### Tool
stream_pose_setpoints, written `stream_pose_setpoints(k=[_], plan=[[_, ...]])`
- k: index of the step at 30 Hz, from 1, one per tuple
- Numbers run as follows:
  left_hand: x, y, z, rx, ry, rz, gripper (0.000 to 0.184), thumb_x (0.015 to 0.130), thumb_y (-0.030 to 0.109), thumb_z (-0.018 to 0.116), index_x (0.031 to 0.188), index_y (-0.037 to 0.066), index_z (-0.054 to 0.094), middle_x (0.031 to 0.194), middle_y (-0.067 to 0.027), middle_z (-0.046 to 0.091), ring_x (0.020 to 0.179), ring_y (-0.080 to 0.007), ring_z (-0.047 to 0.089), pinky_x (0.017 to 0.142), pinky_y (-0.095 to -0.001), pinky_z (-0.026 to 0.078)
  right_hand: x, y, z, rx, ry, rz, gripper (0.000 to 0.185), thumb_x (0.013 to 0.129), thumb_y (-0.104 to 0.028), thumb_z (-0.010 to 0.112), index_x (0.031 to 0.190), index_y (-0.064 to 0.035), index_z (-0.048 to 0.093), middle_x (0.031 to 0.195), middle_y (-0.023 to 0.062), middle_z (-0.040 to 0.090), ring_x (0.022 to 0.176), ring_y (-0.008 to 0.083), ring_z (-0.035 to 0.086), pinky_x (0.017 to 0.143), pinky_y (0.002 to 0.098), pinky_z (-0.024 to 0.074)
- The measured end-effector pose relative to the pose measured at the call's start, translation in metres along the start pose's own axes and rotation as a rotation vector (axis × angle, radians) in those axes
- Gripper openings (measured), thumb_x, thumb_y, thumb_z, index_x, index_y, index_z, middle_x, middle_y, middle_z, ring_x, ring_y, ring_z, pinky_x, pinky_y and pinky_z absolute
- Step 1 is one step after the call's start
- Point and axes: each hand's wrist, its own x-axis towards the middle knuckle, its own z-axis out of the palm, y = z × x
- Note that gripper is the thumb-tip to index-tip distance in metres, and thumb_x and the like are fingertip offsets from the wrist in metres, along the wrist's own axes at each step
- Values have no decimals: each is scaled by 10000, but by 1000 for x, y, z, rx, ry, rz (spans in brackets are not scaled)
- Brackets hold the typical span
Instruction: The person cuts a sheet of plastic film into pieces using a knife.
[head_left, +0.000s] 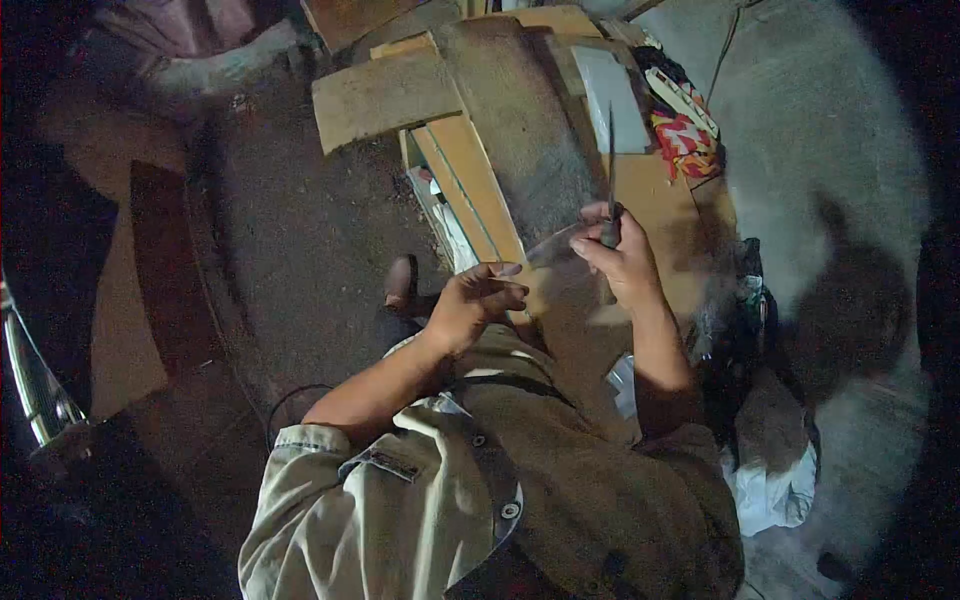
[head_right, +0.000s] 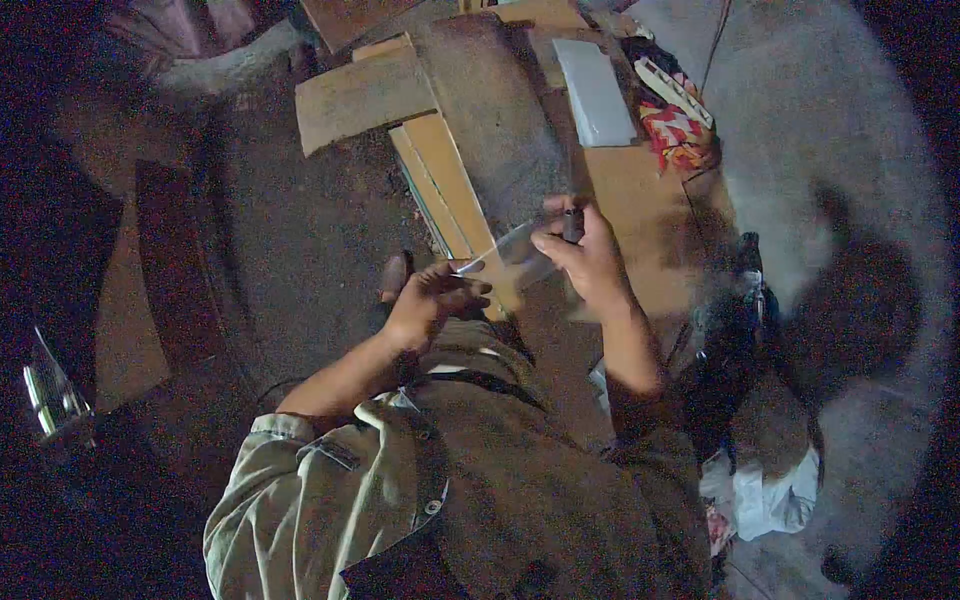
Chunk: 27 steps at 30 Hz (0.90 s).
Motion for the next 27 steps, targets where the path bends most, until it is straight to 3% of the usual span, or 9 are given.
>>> stream_pose_setpoints(k=[5,8,12,16,18,20,22,25,27], plan=[[17,-5,-2,63,-17,-38,556,838,66,630,1328,32,368,1131,-161,584,994,-216,595,801,-336,481,38,33,-12,-88,-44,-11,421,732,-78,704,1108,-41,521,793,-3,549,683,89,523,586,242,421],[28,-20,-15,-50,-70,-4,567,833,66,635,1332,30,366,1152,-166,575,1011,-219,589,800,-336,484,64,48,-15,-26,-52,6,411,730,-73,705,1100,-46,529,801,-8,535,697,97,523,606,254,428],[28,-13,-15,-27,-71,-22,567,833,59,632,1331,21,364,1160,-169,568,1026,-218,583,801,-337,487,97,49,-14,-172,-58,-71,403,749,-120,703,1111,-90,531,836,5,548,715,100,525,624,262,436],[22,-3,-10,73,17,-89,550,833,55,633,1317,6,377,1152,-168,569,1016,-216,581,811,-331,493,131,46,-12,-114,-94,34,383,738,-96,706,1082,-97,537,811,5,555,712,111,531,650,281,440],[20,-1,-10,37,16,-94,546,833,60,635,1313,3,380,1151,-167,570,1004,-214,582,813,-329,495,155,72,-15,-195,-87,-61,375,740,-92,702,1076,-93,536,817,14,568,724,107,535,665,285,444],[22,-5,-12,-37,41,-109,538,836,67,640,1309,8,391,1144,-162,569,982,-210,579,808,-325,497,164,95,-16,-5,-112,-160,391,744,-129,701,1086,-60,525,831,48,597,743,132,559,681,286,449],[21,-5,-11,-52,36,-106,522,842,69,630,1306,15,399,1142,-158,569,981,-212,579,810,-329,492,170,104,-20,-370,189,-296,356,754,-144,690,1049,-12,541,857,105,627,790,163,594,716,294,456],[19,-17,-21,-146,-42,-61,483,857,73,606,1299,29,417,1144,-149,567,988,-216,579,820,-336,477,112,61,-32,-612,307,-228,301,765,-148,677,1001,6,570,880,134,644,812,211,619,730,316,464],[18,-18,-22,-220,-132,-34,461,866,76,591,1294,37,427,1147,-145,566,996,-218,580,828,-340,468,78,62,-40,-502,334,-114,275,769,-155,675,975,2,581,868,133,646,812,223,623,732,330,467]])
